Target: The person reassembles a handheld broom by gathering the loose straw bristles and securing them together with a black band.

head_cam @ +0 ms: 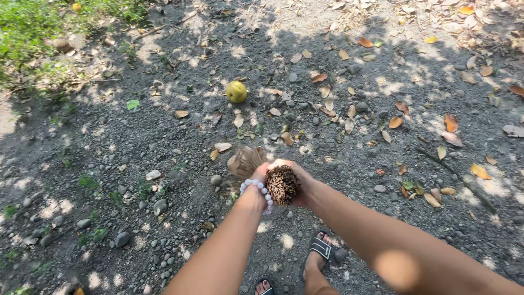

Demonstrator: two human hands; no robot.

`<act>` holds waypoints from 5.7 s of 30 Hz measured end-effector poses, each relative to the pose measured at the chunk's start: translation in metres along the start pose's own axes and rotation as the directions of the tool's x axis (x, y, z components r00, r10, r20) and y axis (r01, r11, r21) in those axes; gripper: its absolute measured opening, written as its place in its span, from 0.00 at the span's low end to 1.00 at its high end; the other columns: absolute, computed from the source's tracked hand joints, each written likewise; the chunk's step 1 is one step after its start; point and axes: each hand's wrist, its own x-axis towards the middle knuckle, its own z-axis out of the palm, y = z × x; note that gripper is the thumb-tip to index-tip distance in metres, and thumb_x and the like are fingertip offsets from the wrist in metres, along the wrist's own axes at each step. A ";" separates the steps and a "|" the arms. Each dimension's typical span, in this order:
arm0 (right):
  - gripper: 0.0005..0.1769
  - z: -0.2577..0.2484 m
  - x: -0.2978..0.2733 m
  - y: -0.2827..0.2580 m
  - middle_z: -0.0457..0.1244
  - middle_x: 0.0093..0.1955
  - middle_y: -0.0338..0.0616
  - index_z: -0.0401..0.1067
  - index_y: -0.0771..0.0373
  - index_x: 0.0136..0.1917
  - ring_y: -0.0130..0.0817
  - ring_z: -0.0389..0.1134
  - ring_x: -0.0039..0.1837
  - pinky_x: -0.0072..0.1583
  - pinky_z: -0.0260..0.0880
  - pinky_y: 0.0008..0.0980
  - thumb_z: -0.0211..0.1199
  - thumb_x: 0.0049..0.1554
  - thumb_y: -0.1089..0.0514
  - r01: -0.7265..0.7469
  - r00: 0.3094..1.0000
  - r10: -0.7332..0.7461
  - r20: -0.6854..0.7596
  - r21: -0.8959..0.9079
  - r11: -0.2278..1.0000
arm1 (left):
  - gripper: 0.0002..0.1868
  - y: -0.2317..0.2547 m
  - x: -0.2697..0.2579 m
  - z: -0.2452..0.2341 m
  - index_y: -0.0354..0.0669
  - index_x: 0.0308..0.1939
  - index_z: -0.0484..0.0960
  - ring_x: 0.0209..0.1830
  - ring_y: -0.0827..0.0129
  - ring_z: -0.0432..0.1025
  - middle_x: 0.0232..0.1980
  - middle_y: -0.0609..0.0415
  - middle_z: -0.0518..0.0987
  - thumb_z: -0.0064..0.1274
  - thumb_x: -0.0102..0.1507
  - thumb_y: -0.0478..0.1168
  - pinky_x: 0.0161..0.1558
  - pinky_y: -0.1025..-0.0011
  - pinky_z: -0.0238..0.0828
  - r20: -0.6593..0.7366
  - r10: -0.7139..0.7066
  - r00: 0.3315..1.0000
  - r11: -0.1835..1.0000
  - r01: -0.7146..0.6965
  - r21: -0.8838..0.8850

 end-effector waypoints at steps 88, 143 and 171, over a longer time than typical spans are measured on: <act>0.12 0.225 0.187 -0.129 0.66 0.44 0.41 0.66 0.55 0.44 0.39 0.71 0.48 0.52 0.77 0.45 0.61 0.50 0.49 0.116 0.993 -0.119 -0.006 0.289 0.950 | 0.07 0.313 0.145 -0.093 0.42 0.43 0.83 0.33 0.70 0.78 0.38 0.55 0.84 0.51 0.69 0.39 0.37 0.70 0.77 0.253 -0.046 0.966 0.952 -0.035 0.305; 0.08 -0.191 -0.072 -0.252 0.70 0.42 0.50 0.67 0.54 0.44 0.43 0.73 0.39 0.42 0.79 0.39 0.62 0.54 0.52 0.086 0.979 -0.050 -0.199 0.175 0.981 | 0.16 -0.076 0.188 0.294 0.47 0.39 0.83 0.31 0.58 0.79 0.37 0.52 0.85 0.50 0.65 0.54 0.34 0.56 0.79 -0.184 -0.146 0.972 0.963 0.183 0.200; 0.11 -0.193 -0.076 -0.246 0.66 0.38 0.42 0.70 0.55 0.43 0.38 0.69 0.36 0.39 0.72 0.41 0.59 0.49 0.49 0.264 0.809 -0.130 -0.574 0.156 0.952 | 0.05 -0.098 0.235 0.292 0.44 0.45 0.81 0.35 0.64 0.79 0.38 0.52 0.83 0.55 0.65 0.37 0.37 0.65 0.79 0.534 -0.279 0.798 0.958 0.191 0.215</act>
